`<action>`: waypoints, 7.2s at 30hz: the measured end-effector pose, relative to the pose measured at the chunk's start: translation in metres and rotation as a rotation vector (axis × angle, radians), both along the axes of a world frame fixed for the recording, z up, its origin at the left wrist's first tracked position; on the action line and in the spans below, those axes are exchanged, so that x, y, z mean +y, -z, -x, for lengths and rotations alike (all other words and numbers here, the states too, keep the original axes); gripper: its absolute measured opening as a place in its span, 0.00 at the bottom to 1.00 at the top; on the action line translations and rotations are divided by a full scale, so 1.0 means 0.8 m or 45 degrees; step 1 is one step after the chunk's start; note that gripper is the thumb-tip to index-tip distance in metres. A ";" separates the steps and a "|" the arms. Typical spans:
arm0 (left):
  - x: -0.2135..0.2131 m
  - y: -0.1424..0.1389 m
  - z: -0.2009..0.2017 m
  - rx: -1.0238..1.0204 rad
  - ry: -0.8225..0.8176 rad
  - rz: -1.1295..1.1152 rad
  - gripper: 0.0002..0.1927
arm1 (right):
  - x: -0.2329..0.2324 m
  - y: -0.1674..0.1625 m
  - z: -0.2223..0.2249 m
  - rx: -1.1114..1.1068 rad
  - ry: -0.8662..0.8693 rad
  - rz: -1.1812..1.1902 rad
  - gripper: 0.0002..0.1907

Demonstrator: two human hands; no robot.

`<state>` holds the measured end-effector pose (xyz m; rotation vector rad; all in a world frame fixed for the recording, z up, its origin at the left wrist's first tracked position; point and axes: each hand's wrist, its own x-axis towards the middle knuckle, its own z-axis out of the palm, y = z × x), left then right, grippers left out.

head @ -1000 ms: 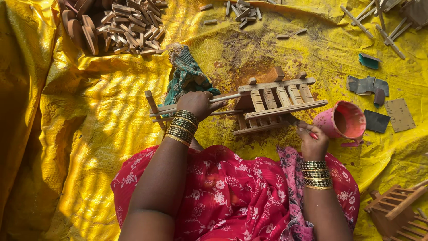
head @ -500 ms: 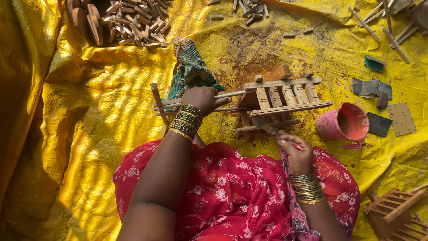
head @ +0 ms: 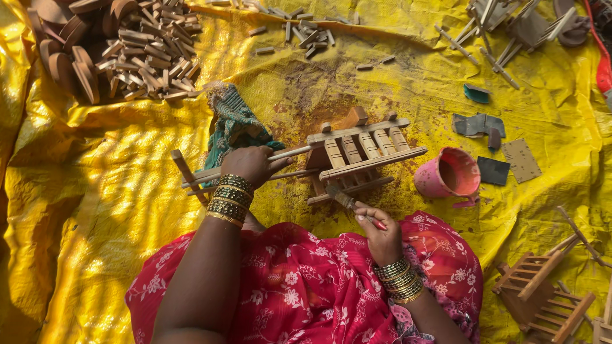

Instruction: The person sits on a yellow tarp and paints small wooden toy furniture with a brush, dipping the brush into a pink cup of reddish paint. They hold and turn each toy piece, such as a small wooden frame and miniature chairs, to coat different surfaces, working through several pieces one at a time.

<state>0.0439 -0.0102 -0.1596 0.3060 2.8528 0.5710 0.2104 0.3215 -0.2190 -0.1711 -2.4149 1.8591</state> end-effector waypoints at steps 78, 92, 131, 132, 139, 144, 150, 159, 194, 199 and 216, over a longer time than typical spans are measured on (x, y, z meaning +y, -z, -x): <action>0.001 0.007 0.013 -0.084 0.018 0.025 0.41 | 0.013 -0.031 0.015 0.126 0.347 -0.397 0.10; 0.001 0.015 0.014 -0.023 0.014 0.009 0.40 | 0.014 -0.034 0.018 0.049 0.278 -0.490 0.13; 0.001 0.009 0.022 -0.110 0.025 0.040 0.41 | -0.015 -0.010 0.035 0.011 -0.108 -0.357 0.13; 0.001 0.008 0.022 -0.105 0.020 0.039 0.41 | -0.013 -0.007 0.035 0.027 -0.163 -0.362 0.12; 0.002 0.008 0.021 -0.102 0.011 0.048 0.40 | -0.013 0.001 0.041 -0.092 -0.094 -0.063 0.12; 0.002 0.007 0.019 -0.095 0.007 0.043 0.40 | -0.022 -0.012 0.038 -0.268 -0.100 -0.432 0.19; 0.002 0.009 0.019 -0.098 0.020 0.058 0.39 | -0.028 -0.012 0.043 0.090 -0.210 -0.817 0.17; 0.004 0.011 0.020 -0.118 0.042 0.096 0.41 | -0.028 0.011 0.049 0.163 -0.415 -0.954 0.16; 0.001 0.017 0.012 -0.030 0.015 0.014 0.40 | 0.004 -0.003 0.012 0.270 -0.003 -0.898 0.12; -0.001 0.021 0.011 -0.007 0.026 -0.008 0.40 | -0.024 0.020 -0.008 0.522 -0.333 -0.888 0.12; 0.000 0.016 0.011 -0.060 0.032 0.013 0.41 | 0.000 -0.005 -0.004 0.238 -0.131 -0.974 0.13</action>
